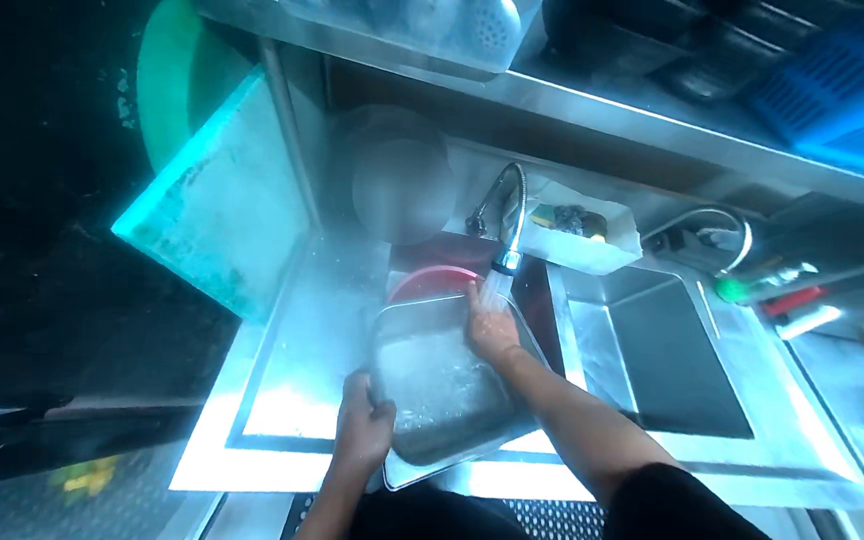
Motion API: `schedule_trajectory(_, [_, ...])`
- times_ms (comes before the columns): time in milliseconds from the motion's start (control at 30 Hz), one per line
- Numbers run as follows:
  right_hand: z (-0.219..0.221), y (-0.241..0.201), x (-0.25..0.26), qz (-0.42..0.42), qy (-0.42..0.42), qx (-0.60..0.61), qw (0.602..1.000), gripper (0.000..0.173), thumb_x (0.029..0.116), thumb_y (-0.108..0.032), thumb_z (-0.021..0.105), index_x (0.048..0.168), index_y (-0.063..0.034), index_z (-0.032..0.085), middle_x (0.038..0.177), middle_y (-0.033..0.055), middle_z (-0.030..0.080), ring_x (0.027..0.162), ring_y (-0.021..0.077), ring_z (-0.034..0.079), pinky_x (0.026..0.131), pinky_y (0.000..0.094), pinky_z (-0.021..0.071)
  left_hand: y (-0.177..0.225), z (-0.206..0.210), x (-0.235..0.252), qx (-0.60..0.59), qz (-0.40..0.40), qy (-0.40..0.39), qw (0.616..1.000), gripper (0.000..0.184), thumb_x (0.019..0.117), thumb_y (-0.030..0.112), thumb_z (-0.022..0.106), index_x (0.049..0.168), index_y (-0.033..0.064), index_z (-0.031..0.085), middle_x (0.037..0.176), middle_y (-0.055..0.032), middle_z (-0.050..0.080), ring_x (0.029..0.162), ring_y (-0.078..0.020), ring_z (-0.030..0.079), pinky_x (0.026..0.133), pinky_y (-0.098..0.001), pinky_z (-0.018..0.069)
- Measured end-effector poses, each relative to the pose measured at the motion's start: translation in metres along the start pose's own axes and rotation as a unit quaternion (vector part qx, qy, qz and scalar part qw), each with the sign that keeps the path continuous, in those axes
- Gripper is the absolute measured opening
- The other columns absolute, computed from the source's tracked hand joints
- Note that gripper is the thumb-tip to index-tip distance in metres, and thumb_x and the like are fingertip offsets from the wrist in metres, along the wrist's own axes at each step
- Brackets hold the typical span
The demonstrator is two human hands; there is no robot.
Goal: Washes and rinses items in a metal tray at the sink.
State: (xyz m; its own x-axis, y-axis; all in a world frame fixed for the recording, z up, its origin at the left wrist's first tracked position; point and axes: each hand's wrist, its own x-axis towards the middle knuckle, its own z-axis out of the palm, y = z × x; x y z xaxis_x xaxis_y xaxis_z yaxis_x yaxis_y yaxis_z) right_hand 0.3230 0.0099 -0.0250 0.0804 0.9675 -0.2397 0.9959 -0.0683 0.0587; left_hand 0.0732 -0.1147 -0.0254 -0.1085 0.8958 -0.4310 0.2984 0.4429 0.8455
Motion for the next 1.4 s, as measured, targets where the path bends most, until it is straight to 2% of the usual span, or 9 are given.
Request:
schedule_trajectory(367, [0.026, 0.008, 0.001, 0.055, 0.019, -0.041, 0.997, 0.087, 0.0935, -0.033, 0.06, 0.162, 0.0038, 0.02, 0.17, 0.0278, 0.011, 0.159, 0.0426, 0.003, 0.125, 0.0664, 0.0033, 0.003, 0.0, -0.002, -0.009, -0.002, 0.0, 1.0, 0.05, 0.0852, 0.007, 0.067, 0.133, 0.0075, 0.053, 0.128, -0.011, 0.059, 0.108, -0.0179, 0.065, 0.087, -0.0376, 0.0592])
schedule_trajectory(500, [0.039, -0.011, -0.014, -0.125, 0.045, 0.021, 0.991, 0.098, 0.0873, -0.03, 0.072, 0.164, -0.0031, 0.018, 0.171, 0.0242, 0.007, 0.159, 0.0436, 0.007, 0.125, 0.0613, 0.0212, 0.001, 0.002, -0.004, -0.004, 0.007, 0.001, 1.0, 0.049, 0.085, 0.007, 0.068, 0.132, 0.005, 0.053, 0.128, -0.0133, 0.058, 0.109, -0.0194, 0.065, 0.087, -0.0376, 0.0588])
schedule_trajectory(600, [0.039, 0.015, -0.005, -0.203, 0.091, 0.032, 0.974, 0.076, 0.0885, -0.024, 0.071, 0.158, -0.0173, 0.042, 0.166, 0.0189, 0.032, 0.153, 0.0408, 0.029, 0.12, 0.0619, 0.0303, -0.005, 0.002, -0.006, -0.004, 0.028, 0.009, 1.0, 0.051, 0.0838, 0.007, 0.068, 0.133, 0.0037, 0.054, 0.13, -0.0143, 0.058, 0.112, -0.0199, 0.064, 0.09, -0.0369, 0.0578])
schedule_trajectory(867, [0.046, 0.01, 0.011, 0.065, -0.171, 0.105, 0.977, 0.047, 0.0988, -0.031, 0.061, 0.133, 0.0005, 0.062, 0.131, 0.0237, 0.065, 0.124, 0.0387, 0.062, 0.105, 0.0576, 0.049, -0.011, 0.001, -0.007, -0.002, 0.049, 0.003, 0.999, 0.049, 0.0829, 0.01, 0.066, 0.131, 0.0043, 0.054, 0.128, -0.0118, 0.059, 0.112, -0.0167, 0.063, 0.091, -0.0346, 0.0574])
schedule_trajectory(967, [0.066, -0.006, 0.016, 0.073, -0.14, 0.132, 0.979, 0.05, 0.0974, -0.037, 0.06, 0.131, -0.0006, 0.063, 0.131, 0.0226, 0.065, 0.123, 0.0376, 0.063, 0.102, 0.058, 0.0518, -0.011, 0.001, -0.005, -0.003, 0.056, 0.008, 0.998, 0.049, 0.0829, 0.01, 0.067, 0.13, 0.0044, 0.055, 0.128, -0.0112, 0.059, 0.112, -0.0162, 0.063, 0.091, -0.0339, 0.0572])
schedule_trajectory(1067, [0.068, -0.013, 0.003, -0.115, -0.129, 0.088, 0.981, 0.041, 0.0956, -0.032, 0.062, 0.132, -0.0121, 0.065, 0.134, 0.0165, 0.062, 0.129, 0.0371, 0.057, 0.103, 0.06, 0.0494, -0.01, 0.001, -0.007, -0.002, 0.062, 0.004, 0.998, 0.049, 0.0834, 0.01, 0.067, 0.131, 0.0036, 0.055, 0.129, -0.0118, 0.059, 0.112, -0.0166, 0.063, 0.092, -0.0343, 0.0568])
schedule_trajectory(1200, [0.062, -0.028, 0.008, 0.091, -0.125, 0.115, 0.981, 0.046, 0.0979, -0.039, 0.058, 0.13, -0.0072, 0.064, 0.132, 0.0219, 0.064, 0.118, 0.04, 0.065, 0.093, 0.0616, 0.0549, -0.01, 0.001, -0.006, -0.007, 0.062, 0.013, 0.998, 0.047, 0.0829, 0.009, 0.066, 0.129, 0.0044, 0.056, 0.128, -0.0117, 0.059, 0.112, -0.0167, 0.063, 0.091, -0.0344, 0.0572])
schedule_trajectory(1300, [0.05, -0.042, 0.003, -0.044, -0.159, 0.131, 0.978, 0.041, 0.1011, -0.04, 0.058, 0.125, -0.0087, 0.069, 0.132, 0.0176, 0.066, 0.124, 0.0363, 0.063, 0.102, 0.06, 0.0515, -0.01, 0.002, -0.005, -0.008, 0.063, 0.009, 0.998, 0.048, 0.083, 0.008, 0.066, 0.129, 0.0044, 0.056, 0.13, -0.0116, 0.058, 0.113, -0.0165, 0.062, 0.091, -0.0341, 0.0568])
schedule_trajectory(1400, [0.056, -0.057, 0.007, 0.062, -0.116, 0.164, 0.978, 0.042, 0.1032, -0.042, 0.05, 0.118, -0.0103, 0.072, 0.122, 0.0176, 0.071, 0.116, 0.0371, 0.067, 0.093, 0.0617, 0.0545, -0.012, 0.003, -0.006, -0.009, 0.061, 0.01, 0.998, 0.049, 0.0819, 0.009, 0.066, 0.13, 0.0054, 0.055, 0.129, -0.0109, 0.058, 0.112, -0.0156, 0.063, 0.09, -0.0333, 0.0574])
